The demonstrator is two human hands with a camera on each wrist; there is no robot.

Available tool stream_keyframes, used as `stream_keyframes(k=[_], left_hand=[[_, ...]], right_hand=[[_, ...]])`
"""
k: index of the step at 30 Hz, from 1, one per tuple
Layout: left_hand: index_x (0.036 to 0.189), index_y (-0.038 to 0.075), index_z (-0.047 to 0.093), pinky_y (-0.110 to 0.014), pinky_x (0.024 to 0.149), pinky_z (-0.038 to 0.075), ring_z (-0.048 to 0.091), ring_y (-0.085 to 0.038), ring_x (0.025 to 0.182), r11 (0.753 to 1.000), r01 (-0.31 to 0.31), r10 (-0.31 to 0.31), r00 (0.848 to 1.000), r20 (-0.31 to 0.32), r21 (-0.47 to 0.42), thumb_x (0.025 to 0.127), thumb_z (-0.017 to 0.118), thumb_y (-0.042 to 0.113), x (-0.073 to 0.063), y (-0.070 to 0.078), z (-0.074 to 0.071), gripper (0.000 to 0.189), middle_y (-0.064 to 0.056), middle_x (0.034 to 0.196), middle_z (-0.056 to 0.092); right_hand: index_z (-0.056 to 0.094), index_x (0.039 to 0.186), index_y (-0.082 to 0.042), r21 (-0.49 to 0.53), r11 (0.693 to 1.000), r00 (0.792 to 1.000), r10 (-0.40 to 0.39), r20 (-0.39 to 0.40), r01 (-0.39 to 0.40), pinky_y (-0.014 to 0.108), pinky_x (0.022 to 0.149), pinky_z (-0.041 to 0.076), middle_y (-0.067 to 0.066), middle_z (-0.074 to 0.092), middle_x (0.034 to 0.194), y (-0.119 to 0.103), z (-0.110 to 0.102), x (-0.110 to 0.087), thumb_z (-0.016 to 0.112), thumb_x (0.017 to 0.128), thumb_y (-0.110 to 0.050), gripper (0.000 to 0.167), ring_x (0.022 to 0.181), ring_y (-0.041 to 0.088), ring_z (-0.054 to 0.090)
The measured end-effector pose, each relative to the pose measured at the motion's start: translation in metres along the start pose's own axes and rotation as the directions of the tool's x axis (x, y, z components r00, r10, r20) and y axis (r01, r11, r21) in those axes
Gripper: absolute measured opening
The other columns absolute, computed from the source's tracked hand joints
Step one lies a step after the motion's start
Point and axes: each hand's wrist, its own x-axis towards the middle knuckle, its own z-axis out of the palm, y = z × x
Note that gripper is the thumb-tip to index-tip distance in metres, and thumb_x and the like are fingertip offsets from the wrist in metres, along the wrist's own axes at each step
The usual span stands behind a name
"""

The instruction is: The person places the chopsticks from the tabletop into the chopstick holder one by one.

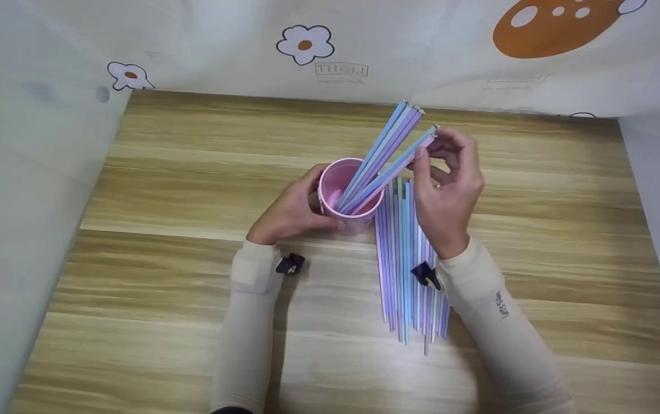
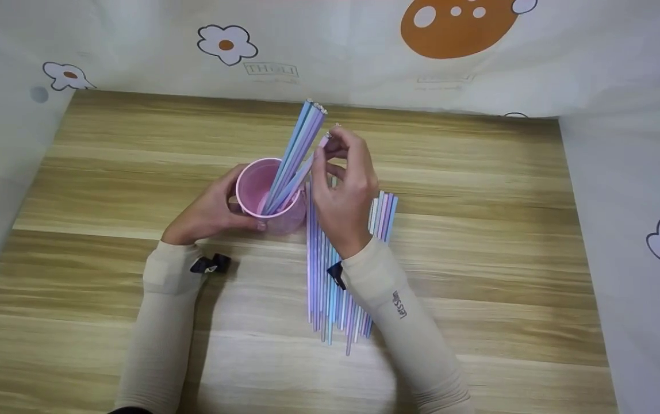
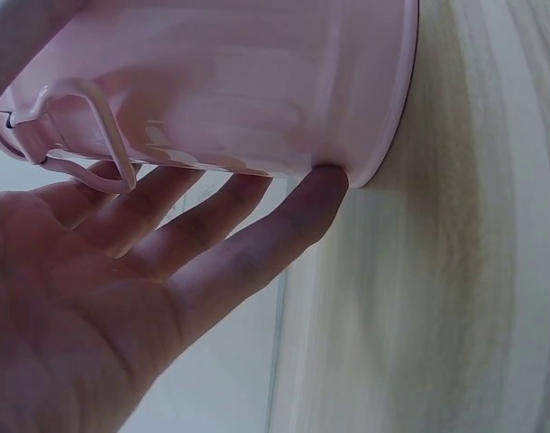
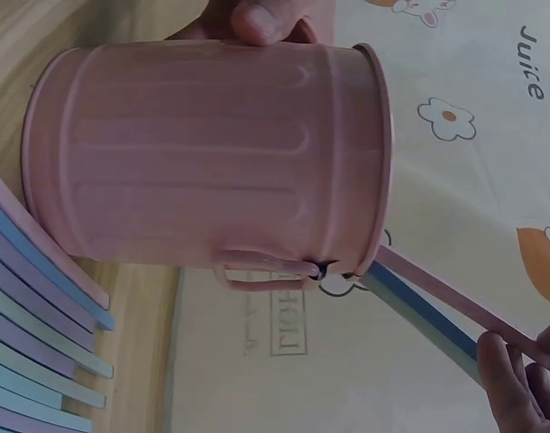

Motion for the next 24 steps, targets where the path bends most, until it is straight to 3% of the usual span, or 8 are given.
stream_keyframes(k=[17,24], left_hand=[[0.144,-0.005,0.04,-0.048,0.112,0.041,0.046,-0.04,0.133,1.0,-0.004,0.004,1.0,-0.005,0.026,0.066,0.084,-0.011,-0.001,0.002,0.0,0.09,-0.026,0.141,0.049],[0.145,-0.005,0.04,-0.047,0.112,0.041,0.046,-0.04,0.133,0.999,-0.005,0.005,1.0,-0.003,0.036,0.066,0.084,-0.01,0.0,0.002,0.0,0.09,-0.026,0.141,0.048]], right_hand=[[0.057,0.119,0.008,-0.063,0.998,0.998,0.016,0.054,-0.013,0.028,0.068,0.062,0.013,0.063,0.102,0.001,-0.013,-0.009,0.063,0.09,0.005,0.03,0.087,0.023,0.066],[0.058,0.117,0.007,-0.095,0.992,0.996,0.088,0.031,-0.085,0.027,0.067,0.062,0.008,0.06,0.098,0.005,-0.035,-0.013,0.062,0.09,0.006,0.027,0.084,0.027,0.065]])
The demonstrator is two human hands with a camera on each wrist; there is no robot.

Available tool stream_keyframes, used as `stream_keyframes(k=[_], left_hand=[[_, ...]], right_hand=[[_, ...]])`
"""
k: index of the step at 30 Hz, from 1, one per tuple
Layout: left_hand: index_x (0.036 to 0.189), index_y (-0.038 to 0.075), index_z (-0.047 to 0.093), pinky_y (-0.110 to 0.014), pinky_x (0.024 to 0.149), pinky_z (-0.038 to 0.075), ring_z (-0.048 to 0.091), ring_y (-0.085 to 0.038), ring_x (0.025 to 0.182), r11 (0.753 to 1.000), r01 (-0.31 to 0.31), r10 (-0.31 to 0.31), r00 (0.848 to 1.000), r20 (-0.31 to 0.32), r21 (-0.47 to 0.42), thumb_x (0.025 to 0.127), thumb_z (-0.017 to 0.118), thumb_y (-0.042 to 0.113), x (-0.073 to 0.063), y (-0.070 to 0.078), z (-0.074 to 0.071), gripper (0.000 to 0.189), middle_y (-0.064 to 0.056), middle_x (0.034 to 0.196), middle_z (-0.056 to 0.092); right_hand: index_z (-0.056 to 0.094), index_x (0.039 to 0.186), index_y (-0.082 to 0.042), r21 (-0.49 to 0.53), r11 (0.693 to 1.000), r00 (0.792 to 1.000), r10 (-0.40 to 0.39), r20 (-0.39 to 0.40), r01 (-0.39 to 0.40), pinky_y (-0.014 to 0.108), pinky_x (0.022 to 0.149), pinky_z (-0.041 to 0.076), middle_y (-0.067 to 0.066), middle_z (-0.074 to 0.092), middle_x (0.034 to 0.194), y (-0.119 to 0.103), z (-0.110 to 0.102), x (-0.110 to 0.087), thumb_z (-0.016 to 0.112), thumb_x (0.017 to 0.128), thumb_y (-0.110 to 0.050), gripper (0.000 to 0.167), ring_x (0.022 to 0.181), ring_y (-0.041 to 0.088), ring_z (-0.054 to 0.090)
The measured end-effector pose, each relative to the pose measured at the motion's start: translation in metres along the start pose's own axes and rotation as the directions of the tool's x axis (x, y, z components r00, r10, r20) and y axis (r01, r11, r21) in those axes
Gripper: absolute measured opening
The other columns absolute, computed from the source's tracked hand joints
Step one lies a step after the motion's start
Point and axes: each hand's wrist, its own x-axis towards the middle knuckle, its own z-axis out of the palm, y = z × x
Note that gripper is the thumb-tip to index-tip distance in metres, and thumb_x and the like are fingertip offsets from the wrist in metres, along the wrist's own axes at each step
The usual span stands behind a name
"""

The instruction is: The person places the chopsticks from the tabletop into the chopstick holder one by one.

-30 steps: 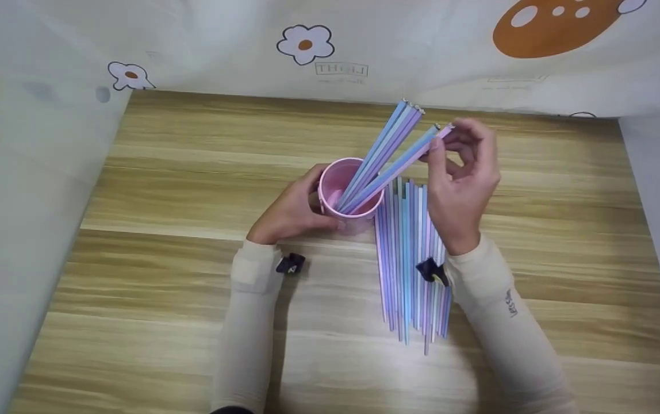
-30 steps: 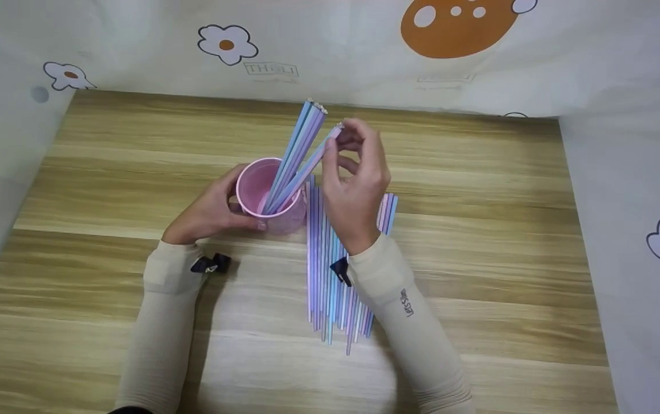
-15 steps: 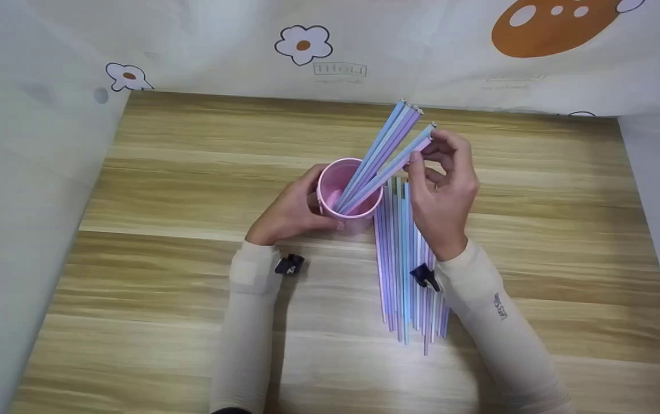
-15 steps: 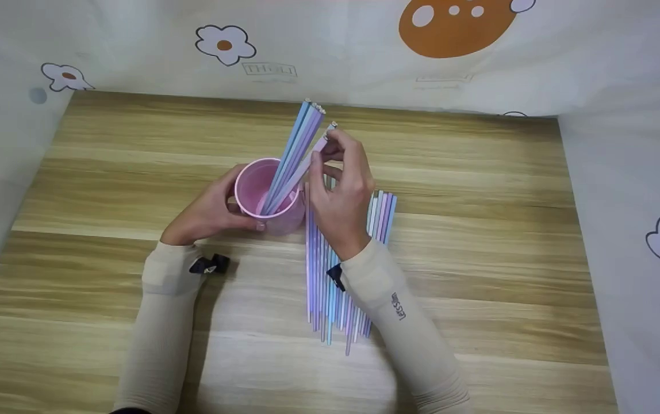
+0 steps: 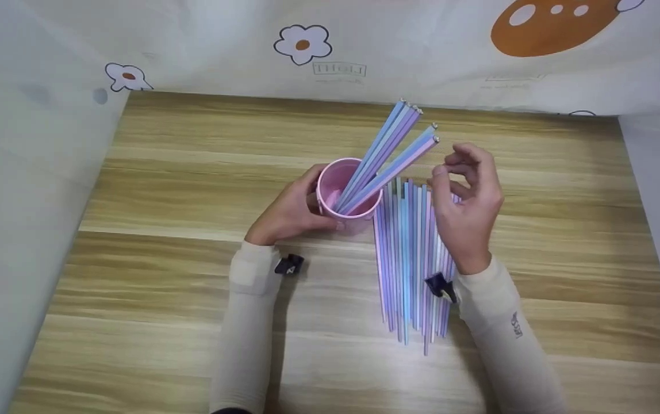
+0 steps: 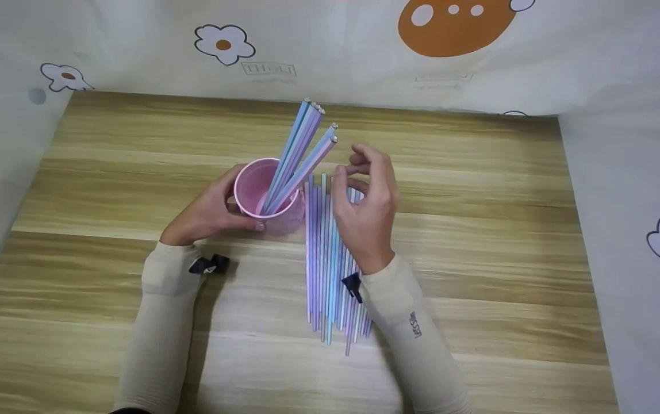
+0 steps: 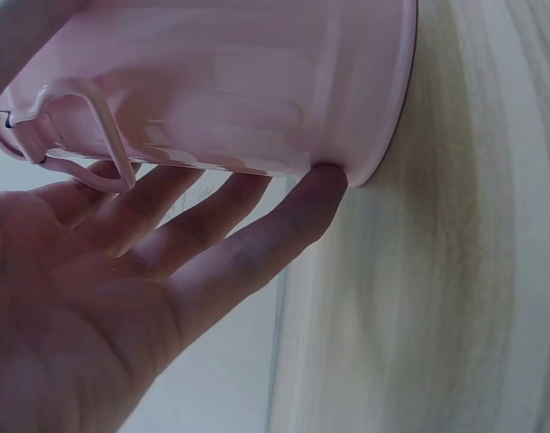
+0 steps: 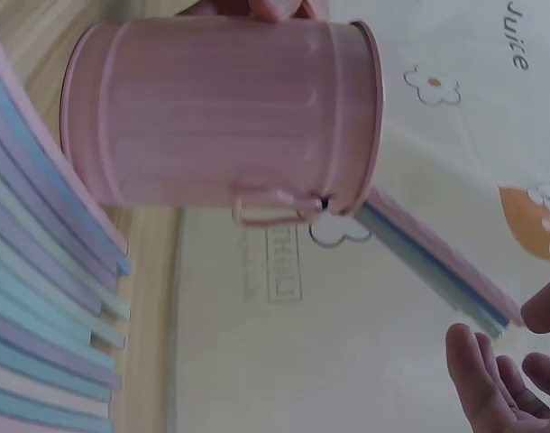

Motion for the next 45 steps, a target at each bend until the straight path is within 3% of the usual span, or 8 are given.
stream_keyframes(k=[10,16,20,26,34,37,42,45], left_hand=[[0.144,-0.004,0.041,-0.047,0.113,0.04,0.047,-0.039,0.133,1.0,-0.001,0.001,1.0,-0.008,-0.004,0.066,0.086,-0.008,-0.001,0.001,0.0,0.09,-0.025,0.14,0.05],[0.144,-0.004,0.041,-0.048,0.113,0.04,0.047,-0.04,0.132,1.0,-0.005,0.005,1.0,-0.006,0.002,0.066,0.086,-0.008,0.0,0.001,0.0,0.09,-0.026,0.14,0.049],[0.144,-0.005,0.041,-0.048,0.114,0.038,0.046,-0.04,0.132,1.0,-0.002,0.002,1.0,-0.008,-0.002,0.066,0.085,-0.009,0.0,0.002,0.0,0.09,-0.027,0.141,0.049],[0.144,-0.006,0.041,-0.048,0.114,0.037,0.046,-0.039,0.133,1.0,-0.001,0.001,1.0,-0.008,0.001,0.066,0.085,-0.009,0.0,0.003,0.001,0.09,-0.026,0.141,0.049],[0.144,-0.003,0.041,-0.046,0.114,0.037,0.046,-0.036,0.134,1.0,-0.005,0.005,1.0,-0.006,-0.013,0.065,0.086,-0.008,0.002,-0.006,0.0,0.091,-0.023,0.142,0.049],[0.144,-0.003,0.041,-0.045,0.114,0.038,0.046,-0.036,0.134,1.0,-0.007,0.007,1.0,-0.006,-0.013,0.065,0.086,-0.008,0.002,-0.005,0.0,0.091,-0.023,0.141,0.049],[0.144,-0.006,0.04,-0.047,0.114,0.038,0.046,-0.04,0.133,1.0,-0.01,0.01,1.0,-0.005,-0.008,0.065,0.086,-0.009,0.0,0.002,0.001,0.091,-0.027,0.141,0.049],[0.144,-0.007,0.04,-0.048,0.114,0.038,0.045,-0.041,0.133,1.0,-0.018,0.018,1.0,-0.004,-0.018,0.065,0.086,-0.01,0.0,0.002,0.001,0.091,-0.028,0.141,0.048]], right_hand=[[0.06,0.112,0.007,-0.093,0.971,0.975,0.221,0.013,-0.219,0.025,0.06,0.06,0.01,0.058,0.09,0.022,-0.033,0.008,0.06,0.091,0.005,0.022,0.075,0.022,0.062],[0.063,0.11,0.005,-0.336,0.89,0.939,0.341,0.038,-0.309,0.016,0.06,0.055,0.008,0.059,0.084,0.04,-0.053,0.01,0.059,0.09,0.001,0.021,0.071,0.015,0.059],[0.063,0.116,0.004,-0.499,0.789,0.879,0.465,0.103,-0.358,0.019,0.062,0.05,0.012,0.064,0.088,0.051,-0.061,0.009,0.059,0.092,-0.008,0.026,0.074,0.017,0.058],[0.057,0.127,0.006,-0.638,0.673,0.737,0.634,0.235,-0.375,0.029,0.061,0.05,0.018,0.064,0.094,0.061,-0.067,0.007,0.059,0.093,-0.012,0.039,0.076,0.025,0.059],[0.051,0.132,0.009,-0.715,0.623,0.664,0.685,0.301,-0.318,0.043,0.069,0.052,0.025,0.065,0.097,0.07,-0.069,0.004,0.059,0.09,-0.006,0.045,0.083,0.035,0.062],[0.052,0.129,0.011,-0.726,0.622,0.655,0.684,0.32,-0.295,0.045,0.07,0.052,0.025,0.066,0.095,0.072,-0.069,0.003,0.059,0.088,-0.004,0.044,0.083,0.036,0.062],[0.057,0.123,0.013,-0.732,0.639,0.686,0.643,0.34,-0.235,0.048,0.069,0.049,0.021,0.064,0.086,0.075,-0.07,0.001,0.06,0.084,-0.004,0.042,0.079,0.035,0.059],[0.057,0.122,0.014,-0.737,0.636,0.689,0.641,0.339,-0.228,0.047,0.069,0.049,0.02,0.064,0.084,0.076,-0.069,0.001,0.06,0.084,-0.004,0.042,0.079,0.034,0.058]])
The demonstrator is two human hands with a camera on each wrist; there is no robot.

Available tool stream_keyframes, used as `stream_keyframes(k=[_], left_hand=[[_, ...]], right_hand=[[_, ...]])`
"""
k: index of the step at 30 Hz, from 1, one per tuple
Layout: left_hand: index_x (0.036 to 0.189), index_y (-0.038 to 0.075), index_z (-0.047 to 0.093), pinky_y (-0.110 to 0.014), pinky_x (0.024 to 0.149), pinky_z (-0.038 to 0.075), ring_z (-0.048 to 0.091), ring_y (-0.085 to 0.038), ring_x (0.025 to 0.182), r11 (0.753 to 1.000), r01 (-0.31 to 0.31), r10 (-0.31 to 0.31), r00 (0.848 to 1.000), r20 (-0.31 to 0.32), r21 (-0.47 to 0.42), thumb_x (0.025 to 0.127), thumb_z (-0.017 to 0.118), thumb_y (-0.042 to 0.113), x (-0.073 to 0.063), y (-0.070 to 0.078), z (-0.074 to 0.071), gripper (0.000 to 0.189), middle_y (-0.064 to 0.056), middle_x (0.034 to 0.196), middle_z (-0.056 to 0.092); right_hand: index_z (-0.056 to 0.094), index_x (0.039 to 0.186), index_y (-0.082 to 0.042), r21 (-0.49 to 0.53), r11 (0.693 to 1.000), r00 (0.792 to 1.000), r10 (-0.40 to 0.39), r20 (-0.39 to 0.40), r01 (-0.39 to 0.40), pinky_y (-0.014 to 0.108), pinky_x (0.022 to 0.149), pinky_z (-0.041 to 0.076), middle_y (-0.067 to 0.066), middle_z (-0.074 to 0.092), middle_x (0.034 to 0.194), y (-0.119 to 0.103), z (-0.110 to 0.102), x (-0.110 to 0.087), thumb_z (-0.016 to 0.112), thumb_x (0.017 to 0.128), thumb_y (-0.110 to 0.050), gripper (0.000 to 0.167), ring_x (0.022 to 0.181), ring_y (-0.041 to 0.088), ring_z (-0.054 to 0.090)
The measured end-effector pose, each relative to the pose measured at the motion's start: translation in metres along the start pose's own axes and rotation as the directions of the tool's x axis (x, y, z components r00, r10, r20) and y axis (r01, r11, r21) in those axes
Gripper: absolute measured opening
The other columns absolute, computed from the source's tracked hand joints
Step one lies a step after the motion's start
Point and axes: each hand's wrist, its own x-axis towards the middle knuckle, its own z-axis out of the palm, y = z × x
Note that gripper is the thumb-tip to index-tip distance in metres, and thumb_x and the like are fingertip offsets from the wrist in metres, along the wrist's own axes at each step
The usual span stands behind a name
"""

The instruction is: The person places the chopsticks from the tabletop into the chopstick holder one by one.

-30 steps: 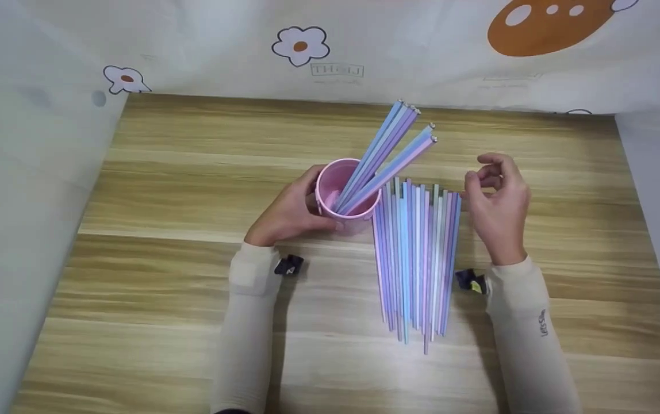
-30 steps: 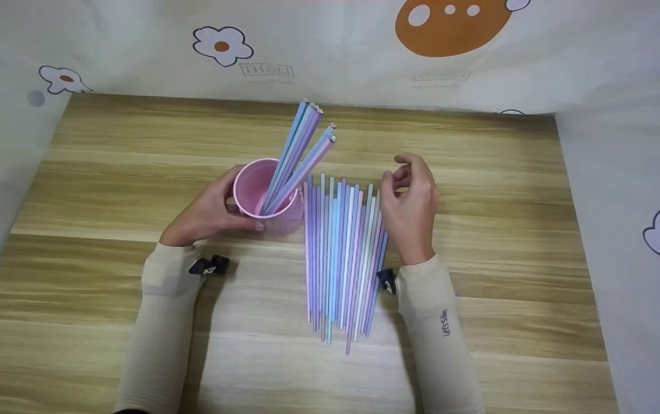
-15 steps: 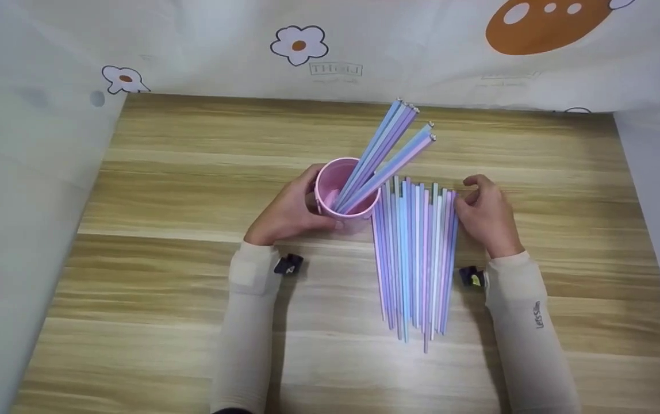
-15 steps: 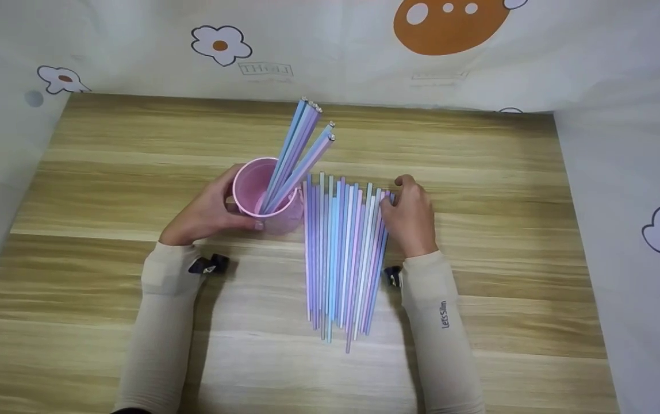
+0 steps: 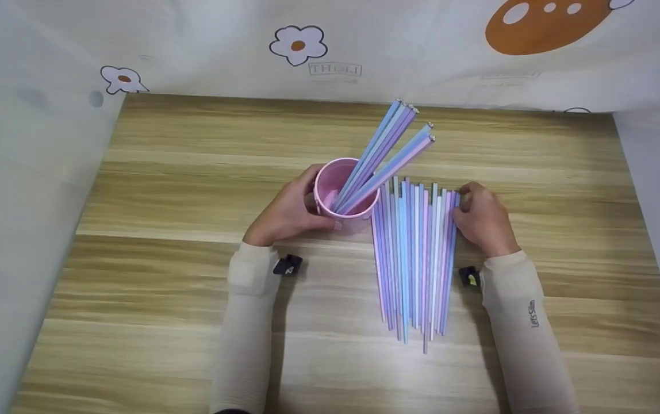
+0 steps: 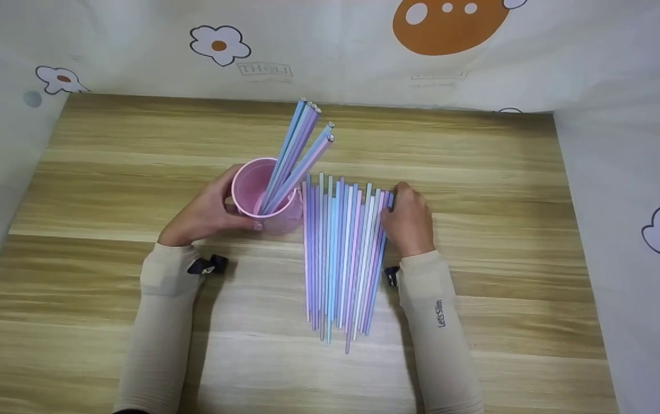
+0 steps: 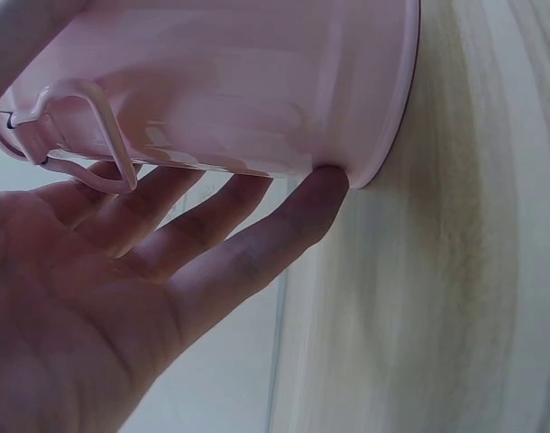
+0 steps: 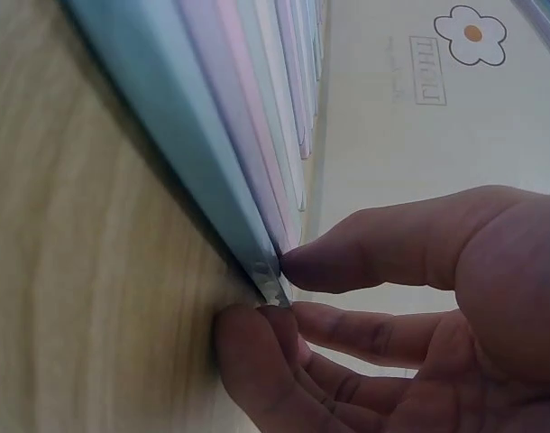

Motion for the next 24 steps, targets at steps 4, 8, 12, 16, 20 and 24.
stream_keyframes(k=[4,8,12,16,20,24], left_hand=[[0.143,-0.007,0.04,-0.049,0.114,0.038,0.045,-0.042,0.133,1.0,-0.006,0.006,1.0,0.002,-0.014,0.065,0.086,-0.01,0.0,-0.001,0.0,0.09,-0.029,0.14,0.048],[0.143,-0.007,0.04,-0.05,0.114,0.038,0.045,-0.042,0.133,1.0,-0.009,0.009,1.0,0.003,-0.015,0.065,0.086,-0.01,0.0,-0.003,0.0,0.091,-0.028,0.14,0.048],[0.144,-0.005,0.04,-0.049,0.114,0.038,0.045,-0.041,0.133,1.0,-0.003,0.003,1.0,0.003,-0.007,0.065,0.086,-0.01,0.0,-0.003,0.0,0.091,-0.027,0.141,0.049],[0.144,-0.005,0.04,-0.048,0.114,0.038,0.045,-0.04,0.133,1.0,0.001,0.0,1.0,0.004,-0.002,0.065,0.086,-0.01,0.001,-0.003,0.0,0.091,-0.027,0.141,0.049],[0.144,-0.005,0.04,-0.049,0.114,0.038,0.045,-0.04,0.133,1.0,0.003,-0.003,1.0,0.005,-0.004,0.066,0.085,-0.01,0.0,-0.002,0.0,0.09,-0.027,0.141,0.049],[0.144,-0.006,0.04,-0.05,0.113,0.039,0.046,-0.042,0.133,1.0,-0.005,0.005,1.0,0.006,-0.011,0.066,0.085,-0.01,0.0,-0.003,0.0,0.09,-0.028,0.14,0.048]], right_hand=[[0.056,0.124,0.014,-0.012,1.0,1.0,0.026,0.009,-0.026,0.04,0.063,0.047,0.019,0.062,0.083,0.0,0.001,0.001,0.059,0.086,-0.005,0.043,0.075,0.031,0.058],[0.055,0.126,0.014,-0.04,0.998,0.999,0.046,0.006,-0.046,0.043,0.063,0.049,0.022,0.061,0.086,0.0,0.003,0.0,0.061,0.086,-0.005,0.045,0.076,0.033,0.057],[0.055,0.126,0.016,-0.058,0.997,0.999,0.042,-0.008,-0.043,0.051,0.068,0.052,0.028,0.061,0.093,-0.002,0.005,-0.001,0.063,0.085,-0.003,0.046,0.078,0.037,0.057],[0.055,0.126,0.017,-0.05,0.998,0.999,0.046,-0.012,-0.047,0.05,0.067,0.052,0.03,0.062,0.097,-0.003,0.006,-0.001,0.063,0.085,-0.001,0.045,0.078,0.037,0.057],[0.056,0.124,0.016,-0.044,0.998,0.999,0.039,-0.018,-0.04,0.046,0.064,0.05,0.025,0.061,0.09,-0.004,0.003,-0.002,0.064,0.085,-0.002,0.044,0.076,0.034,0.056],[0.056,0.125,0.014,-0.012,1.0,0.999,0.021,-0.041,-0.022,0.04,0.061,0.049,0.02,0.062,0.085,-0.006,-0.005,-0.003,0.062,0.084,-0.002,0.045,0.072,0.03,0.057]])
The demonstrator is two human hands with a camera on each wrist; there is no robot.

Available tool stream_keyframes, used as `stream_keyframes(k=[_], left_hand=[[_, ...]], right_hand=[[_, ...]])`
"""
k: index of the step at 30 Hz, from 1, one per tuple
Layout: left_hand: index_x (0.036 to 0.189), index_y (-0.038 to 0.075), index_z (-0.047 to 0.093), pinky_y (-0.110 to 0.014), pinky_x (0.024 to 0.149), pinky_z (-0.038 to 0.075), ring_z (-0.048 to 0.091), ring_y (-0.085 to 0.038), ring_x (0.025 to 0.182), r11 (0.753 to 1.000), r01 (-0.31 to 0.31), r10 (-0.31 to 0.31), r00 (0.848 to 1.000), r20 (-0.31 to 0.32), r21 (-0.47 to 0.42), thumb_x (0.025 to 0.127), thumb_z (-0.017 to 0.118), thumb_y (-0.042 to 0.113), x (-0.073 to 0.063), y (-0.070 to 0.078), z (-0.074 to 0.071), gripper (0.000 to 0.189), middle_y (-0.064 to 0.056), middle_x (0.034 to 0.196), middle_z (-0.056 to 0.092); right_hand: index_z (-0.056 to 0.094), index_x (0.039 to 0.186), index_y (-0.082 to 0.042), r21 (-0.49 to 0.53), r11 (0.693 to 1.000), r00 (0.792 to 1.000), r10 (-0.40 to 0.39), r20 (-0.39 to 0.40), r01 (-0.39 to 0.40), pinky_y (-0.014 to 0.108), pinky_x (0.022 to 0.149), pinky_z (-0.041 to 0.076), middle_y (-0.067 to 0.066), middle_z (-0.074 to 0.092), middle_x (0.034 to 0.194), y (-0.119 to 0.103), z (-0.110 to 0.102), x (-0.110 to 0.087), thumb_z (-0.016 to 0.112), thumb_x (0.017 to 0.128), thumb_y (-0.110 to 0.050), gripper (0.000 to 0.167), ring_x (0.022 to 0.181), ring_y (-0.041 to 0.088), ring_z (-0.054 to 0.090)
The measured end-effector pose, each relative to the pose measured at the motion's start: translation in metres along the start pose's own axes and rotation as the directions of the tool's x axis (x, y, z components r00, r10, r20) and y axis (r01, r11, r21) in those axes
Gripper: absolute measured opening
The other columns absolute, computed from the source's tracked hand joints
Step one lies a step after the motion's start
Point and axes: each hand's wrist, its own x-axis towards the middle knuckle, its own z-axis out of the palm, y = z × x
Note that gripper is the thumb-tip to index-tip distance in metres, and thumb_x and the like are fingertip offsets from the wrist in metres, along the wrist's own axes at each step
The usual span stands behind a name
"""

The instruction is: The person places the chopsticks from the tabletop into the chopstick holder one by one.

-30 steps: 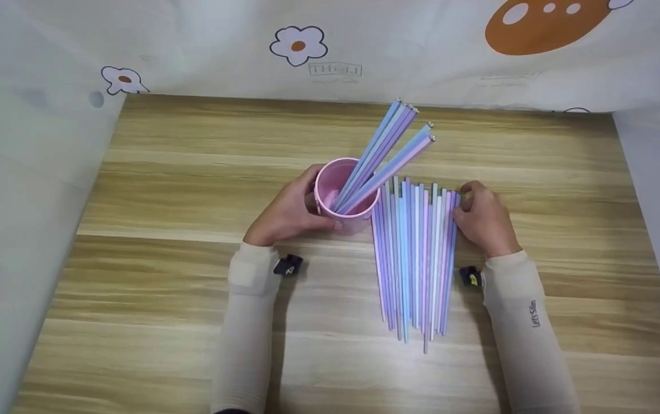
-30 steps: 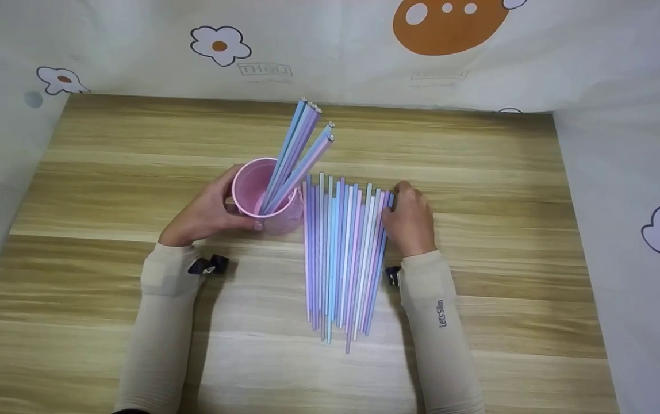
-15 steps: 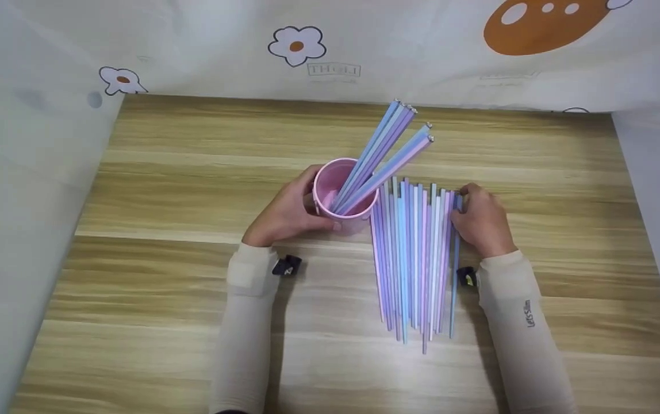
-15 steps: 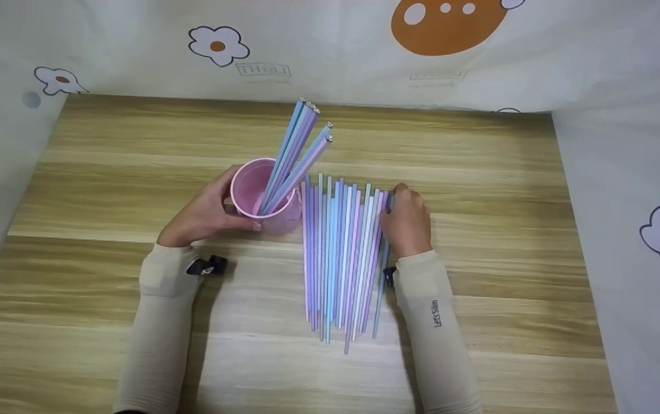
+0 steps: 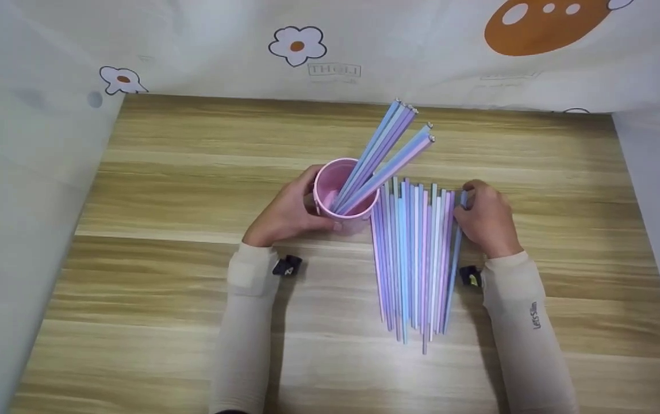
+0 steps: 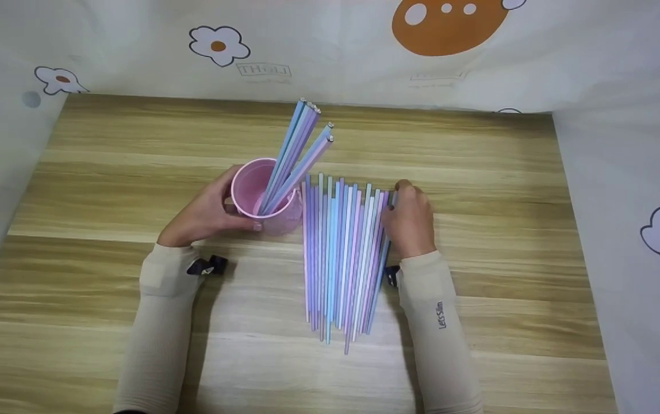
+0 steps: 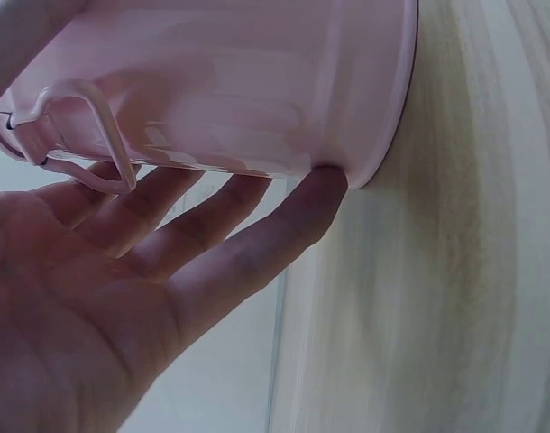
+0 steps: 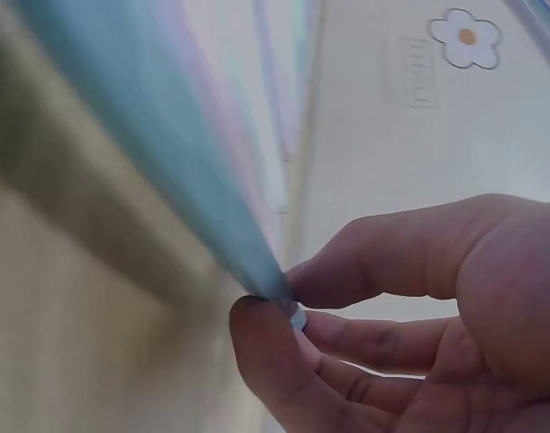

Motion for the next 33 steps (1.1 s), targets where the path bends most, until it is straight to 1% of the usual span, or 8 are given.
stream_keyframes(k=[6,10,13,18,21,26,29,33], left_hand=[[0.144,-0.006,0.04,-0.05,0.113,0.039,0.045,-0.041,0.133,1.0,0.003,-0.003,1.0,-0.004,0.006,0.065,0.085,-0.01,0.0,0.0,0.0,0.091,-0.027,0.141,0.048],[0.144,-0.006,0.04,-0.05,0.114,0.038,0.045,-0.041,0.134,1.0,0.005,-0.005,1.0,-0.009,0.016,0.065,0.085,-0.01,0.0,0.001,0.0,0.091,-0.027,0.141,0.048],[0.143,-0.006,0.041,-0.048,0.114,0.038,0.046,-0.04,0.133,0.999,0.006,-0.005,1.0,-0.014,0.049,0.065,0.086,-0.008,-0.001,0.002,0.0,0.09,-0.026,0.14,0.05],[0.143,-0.005,0.042,-0.048,0.114,0.038,0.046,-0.039,0.133,0.998,0.008,-0.007,1.0,-0.015,0.065,0.066,0.086,-0.008,-0.001,0.003,0.001,0.089,-0.026,0.14,0.05],[0.143,-0.005,0.041,-0.048,0.114,0.038,0.045,-0.04,0.134,0.999,0.013,-0.013,1.0,-0.01,0.051,0.066,0.085,-0.009,0.0,0.004,0.001,0.089,-0.026,0.14,0.049],[0.145,-0.001,0.042,-0.043,0.114,0.039,0.046,-0.036,0.134,0.998,0.027,-0.026,1.0,-0.013,0.064,0.066,0.086,-0.006,0.001,-0.002,0.0,0.091,-0.022,0.141,0.05],[0.145,-0.002,0.041,-0.043,0.113,0.04,0.047,-0.037,0.133,0.999,0.021,-0.021,1.0,-0.01,0.049,0.066,0.085,-0.007,0.001,-0.003,0.0,0.09,-0.023,0.141,0.05],[0.144,-0.006,0.04,-0.049,0.114,0.038,0.045,-0.041,0.133,1.0,0.008,-0.008,1.0,-0.003,0.008,0.065,0.083,-0.011,-0.001,0.0,0.0,0.09,-0.028,0.141,0.048]], right_hand=[[0.055,0.129,0.009,0.074,0.997,0.998,-0.031,-0.052,0.035,0.032,0.062,0.049,0.019,0.065,0.092,-0.009,-0.02,-0.007,0.056,0.086,-0.001,0.045,0.078,0.03,0.063],[0.057,0.129,0.007,0.151,0.985,0.988,-0.061,-0.144,0.083,0.017,0.062,0.049,0.018,0.065,0.094,-0.017,-0.03,-0.013,0.056,0.088,0.0,0.042,0.082,0.027,0.064],[0.058,0.13,0.003,0.201,0.972,0.97,-0.069,-0.232,0.117,0.009,0.062,0.048,0.015,0.065,0.094,-0.023,-0.034,-0.016,0.058,0.09,-0.002,0.041,0.081,0.019,0.063],[0.059,0.129,0.001,0.312,0.929,0.921,-0.069,-0.385,0.2,0.011,0.064,0.054,0.011,0.065,0.093,-0.031,-0.036,-0.017,0.061,0.091,-0.002,0.038,0.075,0.009,0.063],[0.062,0.124,0.001,0.456,0.842,0.876,-0.04,-0.481,0.289,0.017,0.062,0.058,0.011,0.062,0.091,-0.035,-0.039,-0.017,0.061,0.089,0.004,0.035,0.072,0.012,0.064],[0.064,0.116,0.002,0.675,0.575,0.798,0.064,-0.599,0.462,0.024,0.059,0.06,0.014,0.057,0.085,-0.047,-0.048,-0.023,0.059,0.084,0.014,0.034,0.065,0.02,0.06],[0.064,0.114,0.004,0.716,0.448,0.765,0.101,-0.636,0.536,0.029,0.058,0.061,0.017,0.055,0.083,-0.056,-0.056,-0.024,0.058,0.083,0.016,0.034,0.061,0.021,0.057],[0.062,0.113,0.006,0.729,0.364,0.736,0.147,-0.66,0.581,0.034,0.058,0.061,0.018,0.05,0.081,-0.072,-0.068,-0.025,0.057,0.082,0.017,0.033,0.056,0.024,0.054]])
